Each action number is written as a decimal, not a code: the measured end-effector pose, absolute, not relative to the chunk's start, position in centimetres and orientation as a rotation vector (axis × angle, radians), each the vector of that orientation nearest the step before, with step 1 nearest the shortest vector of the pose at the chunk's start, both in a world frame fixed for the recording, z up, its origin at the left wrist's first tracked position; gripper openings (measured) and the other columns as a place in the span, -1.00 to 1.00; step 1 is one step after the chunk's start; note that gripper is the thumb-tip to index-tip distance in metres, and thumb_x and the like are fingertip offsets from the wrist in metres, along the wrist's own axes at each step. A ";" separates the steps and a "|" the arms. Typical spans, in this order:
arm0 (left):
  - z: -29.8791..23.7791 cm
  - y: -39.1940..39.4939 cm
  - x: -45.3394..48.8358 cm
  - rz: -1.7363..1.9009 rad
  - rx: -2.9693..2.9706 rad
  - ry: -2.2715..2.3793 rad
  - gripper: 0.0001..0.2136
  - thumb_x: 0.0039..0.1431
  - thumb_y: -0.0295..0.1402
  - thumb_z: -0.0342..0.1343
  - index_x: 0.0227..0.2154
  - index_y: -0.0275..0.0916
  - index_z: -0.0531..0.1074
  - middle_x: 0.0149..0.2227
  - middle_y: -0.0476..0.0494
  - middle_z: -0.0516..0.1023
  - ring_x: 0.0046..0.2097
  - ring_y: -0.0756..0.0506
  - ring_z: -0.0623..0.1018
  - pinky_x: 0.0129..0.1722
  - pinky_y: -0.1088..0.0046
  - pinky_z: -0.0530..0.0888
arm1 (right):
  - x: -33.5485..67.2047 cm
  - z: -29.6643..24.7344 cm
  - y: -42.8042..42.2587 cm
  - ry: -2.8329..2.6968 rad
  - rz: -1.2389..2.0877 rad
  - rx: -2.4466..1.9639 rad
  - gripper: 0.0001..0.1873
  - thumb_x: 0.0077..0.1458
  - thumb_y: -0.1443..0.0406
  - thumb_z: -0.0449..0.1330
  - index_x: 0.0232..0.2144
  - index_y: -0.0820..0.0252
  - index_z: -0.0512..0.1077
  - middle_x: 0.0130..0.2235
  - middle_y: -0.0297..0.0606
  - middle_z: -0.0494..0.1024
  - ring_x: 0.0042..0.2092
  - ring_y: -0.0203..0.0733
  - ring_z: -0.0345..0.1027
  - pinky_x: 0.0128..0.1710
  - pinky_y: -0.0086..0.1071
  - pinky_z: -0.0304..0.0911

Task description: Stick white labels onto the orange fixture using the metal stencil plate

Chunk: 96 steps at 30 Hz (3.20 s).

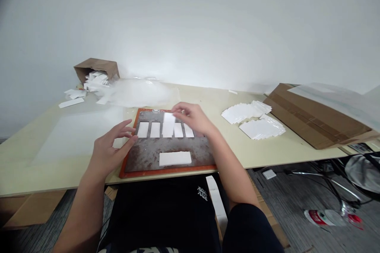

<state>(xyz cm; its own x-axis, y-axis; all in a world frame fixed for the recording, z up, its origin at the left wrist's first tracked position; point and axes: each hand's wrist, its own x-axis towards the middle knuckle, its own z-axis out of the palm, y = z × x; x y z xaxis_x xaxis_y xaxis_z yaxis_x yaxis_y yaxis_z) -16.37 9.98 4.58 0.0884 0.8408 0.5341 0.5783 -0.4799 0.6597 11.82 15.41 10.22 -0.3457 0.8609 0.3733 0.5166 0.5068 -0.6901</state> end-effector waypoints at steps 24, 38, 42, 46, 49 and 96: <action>4.5 10.4 -16.4 1.259 2.089 1.510 -0.61 0.19 -0.11 0.09 0.04 -0.09 0.40 -0.24 -0.01 0.62 -0.27 -0.05 0.60 -0.15 0.39 0.49 | 24.1 3.5 19.6 -1.584 1.271 -1.548 -0.50 -0.26 -0.04 0.41 -0.38 0.23 0.51 -0.53 -0.41 0.25 -0.50 -0.42 -0.09 -0.55 -0.44 -0.21; 4.3 10.6 -16.5 1.253 2.094 1.491 -0.61 0.20 -0.12 0.09 0.06 -0.08 0.39 -0.24 0.00 0.61 -0.27 -0.05 0.60 -0.10 0.37 0.48 | 24.1 3.3 19.8 -1.607 1.255 -1.539 -0.47 -0.25 -0.08 0.39 -0.38 0.23 0.50 -0.54 -0.42 0.26 -0.52 -0.43 -0.08 -0.55 -0.44 -0.21; 4.4 10.5 -16.4 1.239 2.083 1.495 -0.60 0.19 -0.10 0.08 0.06 -0.08 0.39 -0.23 0.00 0.62 -0.26 -0.06 0.60 -0.14 0.37 0.50 | 23.9 3.5 19.7 -1.614 1.250 -1.553 -0.46 -0.25 -0.08 0.39 -0.37 0.23 0.50 -0.56 -0.43 0.24 -0.52 -0.43 -0.07 -0.55 -0.44 -0.19; 4.4 10.4 -16.5 1.244 2.077 1.495 -0.60 0.19 -0.11 0.09 0.07 -0.07 0.39 -0.24 0.00 0.62 -0.26 -0.06 0.61 -0.11 0.35 0.49 | 23.7 3.7 19.4 -1.621 1.225 -1.575 -0.47 -0.24 -0.09 0.38 -0.38 0.23 0.51 -0.57 -0.45 0.21 -0.53 -0.43 -0.10 -0.55 -0.44 -0.19; 4.5 10.4 -16.6 1.235 2.076 1.502 -0.60 0.19 -0.10 0.07 0.06 -0.07 0.39 -0.24 -0.02 0.63 -0.26 -0.07 0.61 -0.10 0.33 0.50 | 23.6 3.9 19.3 -1.628 1.200 -1.594 -0.49 -0.23 -0.08 0.38 -0.38 0.22 0.52 -0.56 -0.43 0.23 -0.52 -0.43 -0.09 -0.56 -0.44 -0.19; 4.7 10.3 -16.3 1.240 2.078 1.500 -0.59 0.19 -0.08 0.06 0.06 -0.10 0.39 -0.24 -0.04 0.63 -0.26 -0.09 0.61 -0.09 0.32 0.50 | 22.5 4.6 18.1 -1.822 1.161 -1.563 -0.48 -0.46 0.08 0.49 -0.38 0.20 0.57 -0.49 -0.46 0.16 -0.47 -0.39 0.02 -0.47 -0.41 -0.05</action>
<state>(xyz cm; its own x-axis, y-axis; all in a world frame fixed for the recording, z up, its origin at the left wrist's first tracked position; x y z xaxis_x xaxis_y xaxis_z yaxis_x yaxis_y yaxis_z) -16.30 10.33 4.66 0.0856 0.8789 0.4692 0.6260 -0.4138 0.6610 22.53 18.12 4.63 -0.2402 0.9558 -0.1695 0.5572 -0.0072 -0.8303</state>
